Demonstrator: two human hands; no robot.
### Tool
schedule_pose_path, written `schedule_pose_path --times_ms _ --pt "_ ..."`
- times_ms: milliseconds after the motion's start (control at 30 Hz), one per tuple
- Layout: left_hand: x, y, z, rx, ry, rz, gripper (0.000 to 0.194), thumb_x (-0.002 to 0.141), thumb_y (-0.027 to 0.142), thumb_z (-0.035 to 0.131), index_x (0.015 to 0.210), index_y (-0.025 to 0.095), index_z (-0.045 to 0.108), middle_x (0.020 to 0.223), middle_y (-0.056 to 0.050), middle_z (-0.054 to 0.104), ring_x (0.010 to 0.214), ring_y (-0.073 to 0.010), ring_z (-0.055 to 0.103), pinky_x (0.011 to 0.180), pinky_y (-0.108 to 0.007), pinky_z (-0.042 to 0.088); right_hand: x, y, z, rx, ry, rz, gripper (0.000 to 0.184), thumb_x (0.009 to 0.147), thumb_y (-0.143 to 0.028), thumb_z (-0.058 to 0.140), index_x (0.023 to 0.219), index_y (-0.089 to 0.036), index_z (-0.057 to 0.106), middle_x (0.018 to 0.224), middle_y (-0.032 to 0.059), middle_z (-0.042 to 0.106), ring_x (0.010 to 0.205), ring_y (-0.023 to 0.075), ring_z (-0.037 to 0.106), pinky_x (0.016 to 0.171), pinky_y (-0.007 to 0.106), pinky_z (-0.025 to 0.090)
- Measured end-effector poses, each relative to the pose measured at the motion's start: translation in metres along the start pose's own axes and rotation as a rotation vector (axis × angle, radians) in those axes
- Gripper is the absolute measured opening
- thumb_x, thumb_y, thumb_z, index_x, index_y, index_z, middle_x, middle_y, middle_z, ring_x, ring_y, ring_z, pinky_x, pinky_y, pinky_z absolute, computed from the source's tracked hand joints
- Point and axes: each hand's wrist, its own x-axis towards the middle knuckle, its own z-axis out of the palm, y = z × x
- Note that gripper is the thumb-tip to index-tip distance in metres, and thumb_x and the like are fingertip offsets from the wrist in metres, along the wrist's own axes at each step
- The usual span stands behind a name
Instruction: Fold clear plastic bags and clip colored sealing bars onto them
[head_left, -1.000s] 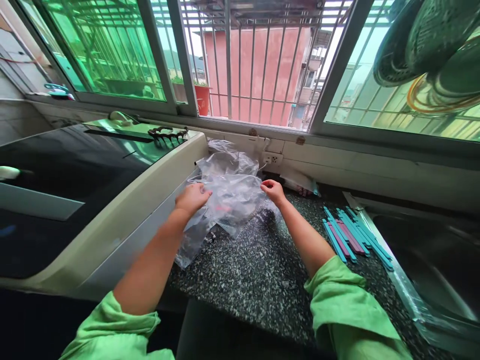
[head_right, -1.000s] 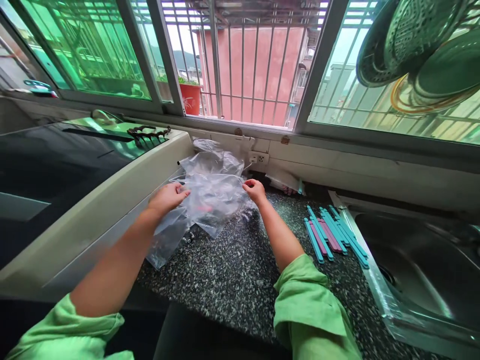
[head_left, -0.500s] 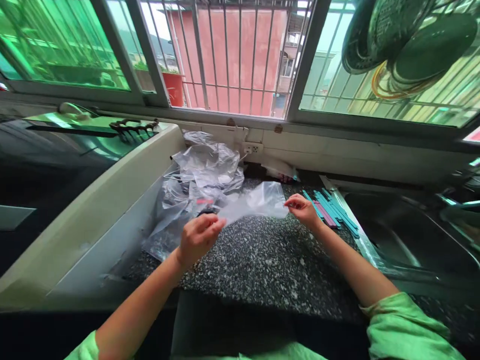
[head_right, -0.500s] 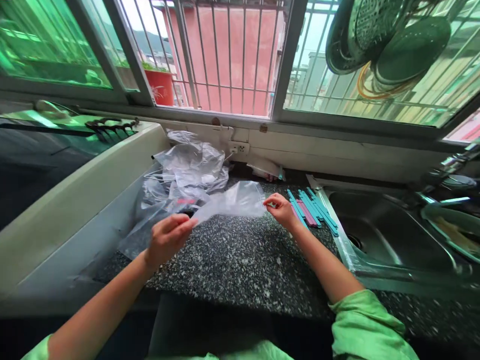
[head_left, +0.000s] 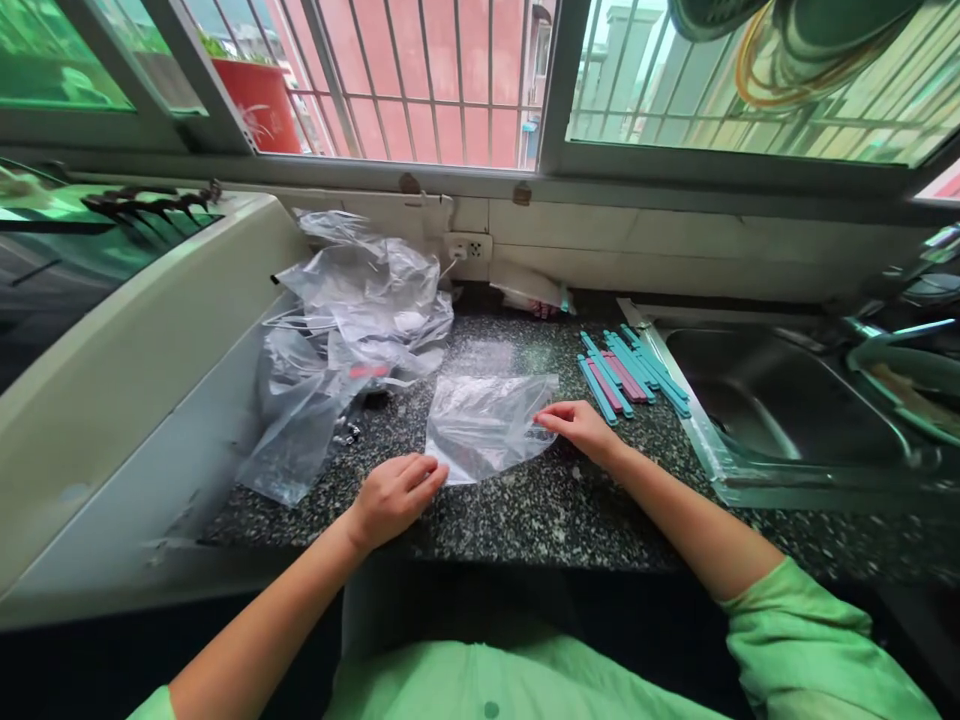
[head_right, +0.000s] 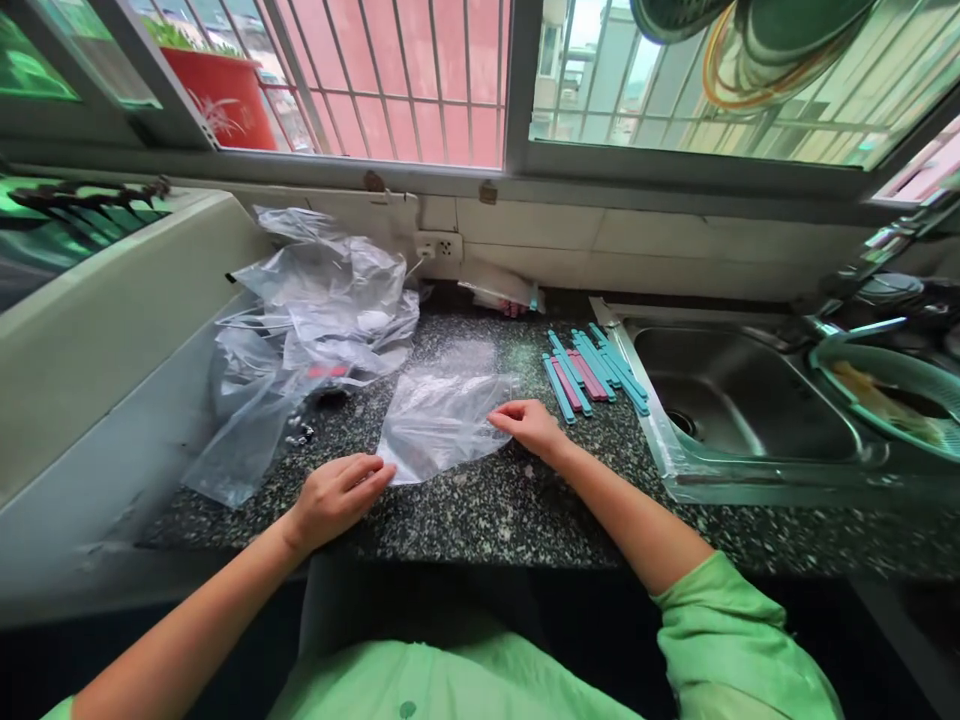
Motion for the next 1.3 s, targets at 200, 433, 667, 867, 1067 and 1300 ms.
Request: schedule_pose_path --times_ms 200,433,667,867,1067,1300 --pt "0.001 0.001 0.001 0.007 -0.072 0.037 0.018 0.083 0.012 0.045 0.089 0.019 0.060 0.075 -0.003 0.063 0.064 -0.0114 0.058 0.059 -0.024 0.049 -0.004 -0.007 0.023 0.070 0.090 0.074 0.026 0.063 -0.037 0.060 0.054 -0.013 0.060 0.049 -0.0020 0.052 0.048 0.0086 0.041 0.050 0.023 0.031" --pt "0.001 0.001 0.001 0.009 -0.050 0.031 0.019 0.083 0.010 0.043 0.088 0.017 0.060 0.074 -0.004 0.062 0.064 -0.0126 0.056 0.058 -0.025 0.048 0.003 -0.013 0.001 0.120 0.121 -0.011 0.024 0.064 -0.039 0.055 0.058 -0.016 0.052 0.055 -0.0037 0.046 0.055 0.0090 0.040 0.056 0.024 0.032" --pt "-0.001 0.000 0.004 0.042 -0.063 -0.032 0.020 0.082 0.009 0.043 0.088 0.018 0.060 0.073 -0.004 0.061 0.062 -0.0129 0.055 0.058 -0.025 0.047 0.002 -0.015 -0.024 0.017 -0.054 -0.080 0.024 0.069 -0.040 0.050 0.061 -0.018 0.048 0.057 -0.0039 0.043 0.057 0.0094 0.038 0.057 0.024 0.031" --pt "-0.002 0.001 0.006 0.070 -0.053 -0.069 0.016 0.082 0.010 0.045 0.085 0.017 0.059 0.069 -0.003 0.060 0.061 -0.0135 0.055 0.055 -0.025 0.046 0.001 -0.012 -0.037 0.052 -0.161 -0.039 0.024 0.068 -0.040 0.054 0.062 -0.017 0.052 0.057 -0.0037 0.045 0.054 0.0082 0.037 0.055 0.024 0.030" --pt "-0.001 0.003 0.005 0.104 -0.044 -0.083 0.015 0.082 0.009 0.045 0.086 0.016 0.058 0.070 -0.004 0.060 0.062 -0.0144 0.054 0.057 -0.026 0.046 -0.002 -0.017 -0.044 0.074 -0.196 0.004 0.025 0.066 -0.041 0.058 0.059 -0.018 0.052 0.054 -0.0044 0.044 0.052 0.0076 0.034 0.051 0.024 0.028" --pt "0.000 0.004 0.006 0.121 -0.063 -0.111 0.015 0.085 0.014 0.044 0.077 0.017 0.057 0.067 -0.002 0.058 0.059 -0.0127 0.052 0.056 -0.024 0.043 -0.005 -0.017 -0.029 0.058 -0.056 -0.030 0.027 0.067 -0.043 0.059 0.061 -0.017 0.057 0.052 -0.0030 0.048 0.050 0.0083 0.039 0.050 0.025 0.029"
